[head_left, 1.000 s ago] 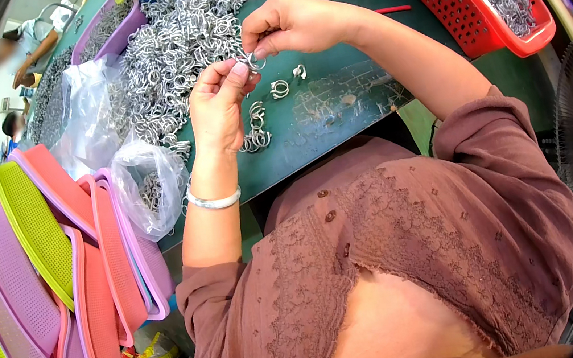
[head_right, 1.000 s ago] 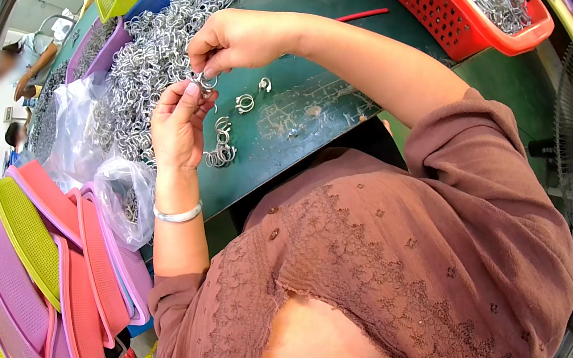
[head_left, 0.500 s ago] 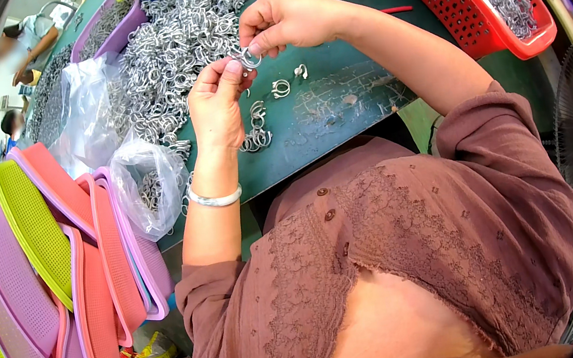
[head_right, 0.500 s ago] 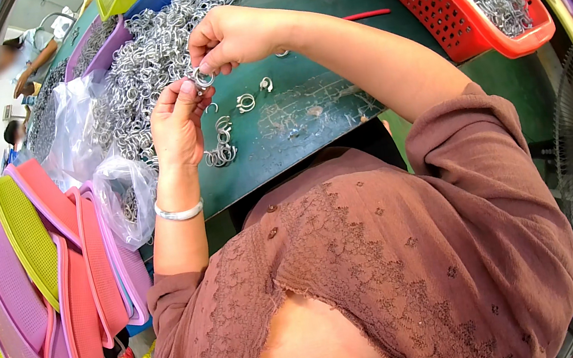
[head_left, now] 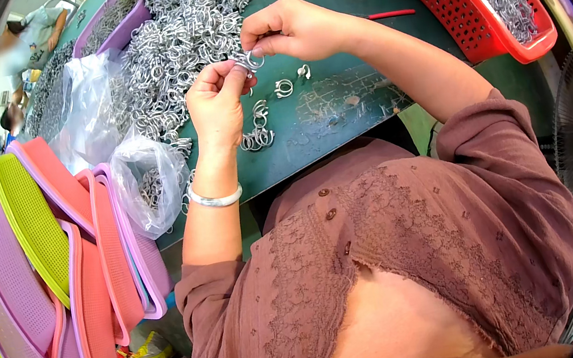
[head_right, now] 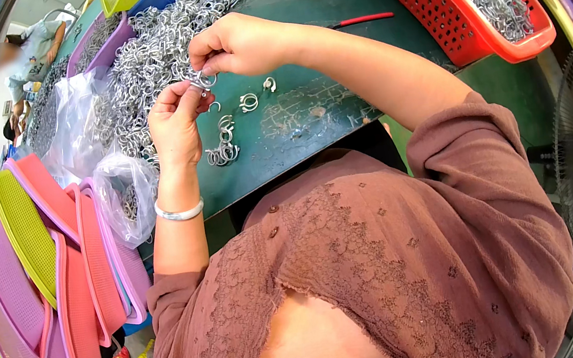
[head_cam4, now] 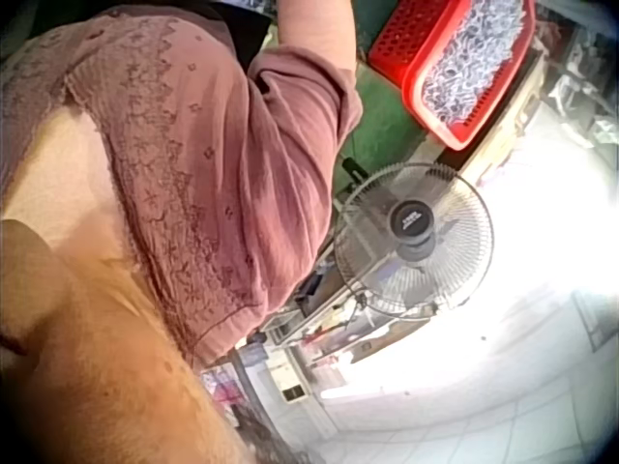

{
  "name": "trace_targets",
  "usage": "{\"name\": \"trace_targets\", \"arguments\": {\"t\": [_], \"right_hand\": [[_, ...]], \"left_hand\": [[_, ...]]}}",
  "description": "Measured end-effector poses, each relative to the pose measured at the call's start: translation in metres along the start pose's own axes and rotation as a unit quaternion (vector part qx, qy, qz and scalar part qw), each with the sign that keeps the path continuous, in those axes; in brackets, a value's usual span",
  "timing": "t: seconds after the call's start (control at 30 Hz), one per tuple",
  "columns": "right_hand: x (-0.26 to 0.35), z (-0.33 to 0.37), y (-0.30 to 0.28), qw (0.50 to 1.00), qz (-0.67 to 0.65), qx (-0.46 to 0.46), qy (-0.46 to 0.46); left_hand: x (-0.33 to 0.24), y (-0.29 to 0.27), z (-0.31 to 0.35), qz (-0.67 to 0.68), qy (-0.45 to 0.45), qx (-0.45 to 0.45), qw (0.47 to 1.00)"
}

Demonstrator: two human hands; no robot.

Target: The person joins small metal links together by hand, placing the assembled sections into a red plastic basket and then transferring them into a plastic bag.

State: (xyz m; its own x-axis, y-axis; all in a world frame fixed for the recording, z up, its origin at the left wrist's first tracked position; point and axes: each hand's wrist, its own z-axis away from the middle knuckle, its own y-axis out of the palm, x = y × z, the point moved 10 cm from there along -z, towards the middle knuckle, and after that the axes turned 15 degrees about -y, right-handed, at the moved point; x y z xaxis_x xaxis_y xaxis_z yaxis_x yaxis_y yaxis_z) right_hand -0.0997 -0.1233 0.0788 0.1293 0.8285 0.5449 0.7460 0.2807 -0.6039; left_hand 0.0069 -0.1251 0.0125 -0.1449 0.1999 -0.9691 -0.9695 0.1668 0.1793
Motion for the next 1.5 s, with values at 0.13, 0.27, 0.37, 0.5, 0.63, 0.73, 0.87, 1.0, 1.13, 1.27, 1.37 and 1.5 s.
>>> {"name": "trace_targets", "arguments": {"t": [0.13, 0.27, 0.37, 0.5, 0.63, 0.73, 0.87, 1.0, 1.13, 1.27, 1.37, 1.5], "right_hand": [[0.012, -0.001, -0.004, 0.997, 0.033, -0.035, -0.061], [0.023, 0.002, -0.005, 0.993, 0.059, -0.074, -0.073], [0.035, 0.005, -0.005, 0.984, 0.121, -0.094, -0.096], [0.06, 0.006, 0.0, 0.954, 0.219, -0.081, -0.191], [0.066, 0.008, -0.002, 0.947, 0.231, -0.092, -0.205], [0.055, 0.01, -0.008, 0.962, 0.195, -0.13, -0.142], [0.056, 0.015, -0.009, 0.953, 0.217, -0.179, -0.116], [0.076, 0.012, 0.006, 0.898, 0.37, -0.159, -0.175], [0.076, 0.017, 0.009, 0.89, 0.387, -0.184, -0.153], [0.065, 0.026, 0.003, 0.883, 0.372, -0.265, -0.112], [0.058, 0.031, 0.002, 0.879, 0.371, -0.284, -0.098], [0.063, 0.027, 0.002, 0.877, 0.386, -0.241, -0.153]], "left_hand": [[-0.001, -0.001, 0.0, -0.007, 0.002, 0.002, 1.0], [-0.002, -0.004, 0.001, 0.004, 0.019, -0.017, 1.0], [-0.006, -0.003, 0.005, 0.001, 0.034, -0.032, 0.999], [-0.009, -0.002, 0.006, 0.01, 0.051, -0.031, 0.998], [-0.017, 0.001, 0.01, -0.028, 0.082, -0.03, 0.996], [-0.022, 0.002, 0.014, -0.036, 0.123, -0.042, 0.991], [-0.016, 0.004, 0.015, 0.024, 0.122, -0.056, 0.991], [-0.006, 0.0, 0.009, 0.042, 0.074, -0.066, 0.994], [-0.002, -0.001, 0.007, 0.055, 0.069, -0.074, 0.993], [0.002, 0.002, 0.004, 0.076, 0.05, -0.101, 0.991], [0.01, 0.006, -0.003, 0.109, 0.022, -0.099, 0.989], [0.015, 0.011, -0.006, 0.123, -0.027, -0.077, 0.989]]}}
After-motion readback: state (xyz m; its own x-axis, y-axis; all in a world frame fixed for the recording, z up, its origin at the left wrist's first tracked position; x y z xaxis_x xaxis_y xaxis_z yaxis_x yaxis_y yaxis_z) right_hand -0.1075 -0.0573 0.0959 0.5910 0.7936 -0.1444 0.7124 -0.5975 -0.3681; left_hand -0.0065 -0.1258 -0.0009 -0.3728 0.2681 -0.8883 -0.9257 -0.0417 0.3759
